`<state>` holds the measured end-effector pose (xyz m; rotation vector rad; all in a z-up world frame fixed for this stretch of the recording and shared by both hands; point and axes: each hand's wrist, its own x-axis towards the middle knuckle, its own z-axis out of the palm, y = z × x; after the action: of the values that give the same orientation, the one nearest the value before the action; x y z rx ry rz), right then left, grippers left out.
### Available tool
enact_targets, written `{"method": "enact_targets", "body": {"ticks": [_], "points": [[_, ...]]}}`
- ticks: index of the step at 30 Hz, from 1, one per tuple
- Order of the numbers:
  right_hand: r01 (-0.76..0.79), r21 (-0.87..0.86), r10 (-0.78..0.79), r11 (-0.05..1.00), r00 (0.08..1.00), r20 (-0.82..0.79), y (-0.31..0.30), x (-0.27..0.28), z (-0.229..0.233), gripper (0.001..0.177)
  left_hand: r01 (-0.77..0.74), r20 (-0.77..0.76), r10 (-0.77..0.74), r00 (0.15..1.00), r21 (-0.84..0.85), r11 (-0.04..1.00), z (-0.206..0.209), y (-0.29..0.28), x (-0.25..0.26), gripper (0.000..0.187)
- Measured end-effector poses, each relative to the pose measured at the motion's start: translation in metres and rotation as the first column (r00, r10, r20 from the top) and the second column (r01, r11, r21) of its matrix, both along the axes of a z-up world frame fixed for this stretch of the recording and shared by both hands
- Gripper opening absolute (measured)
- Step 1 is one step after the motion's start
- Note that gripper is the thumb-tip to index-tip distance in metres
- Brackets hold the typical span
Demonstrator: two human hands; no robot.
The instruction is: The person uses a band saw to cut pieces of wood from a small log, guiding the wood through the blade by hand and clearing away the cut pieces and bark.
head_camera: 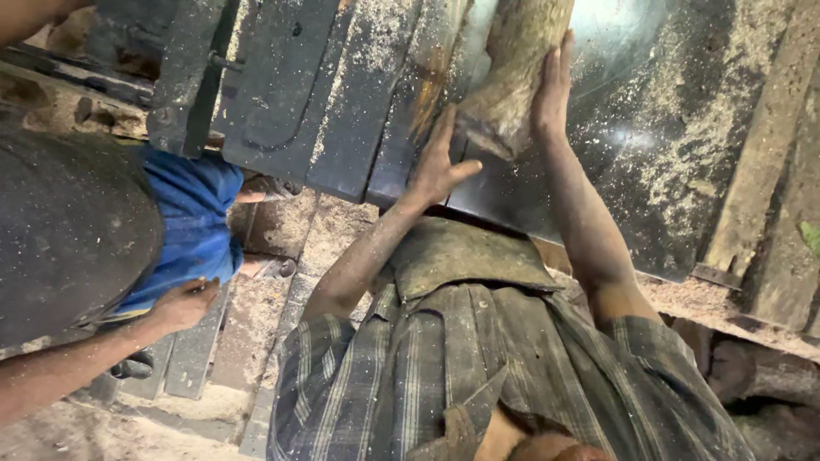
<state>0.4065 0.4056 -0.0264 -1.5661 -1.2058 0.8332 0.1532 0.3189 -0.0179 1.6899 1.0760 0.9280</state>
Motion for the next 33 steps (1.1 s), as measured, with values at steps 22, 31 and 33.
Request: {"method": "enact_targets", "body": {"ticks": [22, 31, 33], "points": [[0.177, 0.288, -0.138, 0.941, 0.979, -0.152, 0.181, 0.098, -0.014, 0.071, -0.422, -0.205, 0.481, 0.853, 0.272, 0.865, 0.049, -0.014, -0.116, 0.073], [0.374, 0.004, -0.373, 0.927, 0.926, -0.056, 0.031, 0.171, 0.001, 0.076, -0.358, -0.313, 0.513, 0.799, 0.438, 0.825, 0.044, -0.023, -0.126, 0.058], [0.381, -0.038, -0.381, 0.924, 0.907, -0.182, 0.012, 0.177, 0.015, 0.081, -0.393, -0.220, 0.514, 0.829, 0.424, 0.816, 0.045, -0.025, -0.126, 0.049]]}}
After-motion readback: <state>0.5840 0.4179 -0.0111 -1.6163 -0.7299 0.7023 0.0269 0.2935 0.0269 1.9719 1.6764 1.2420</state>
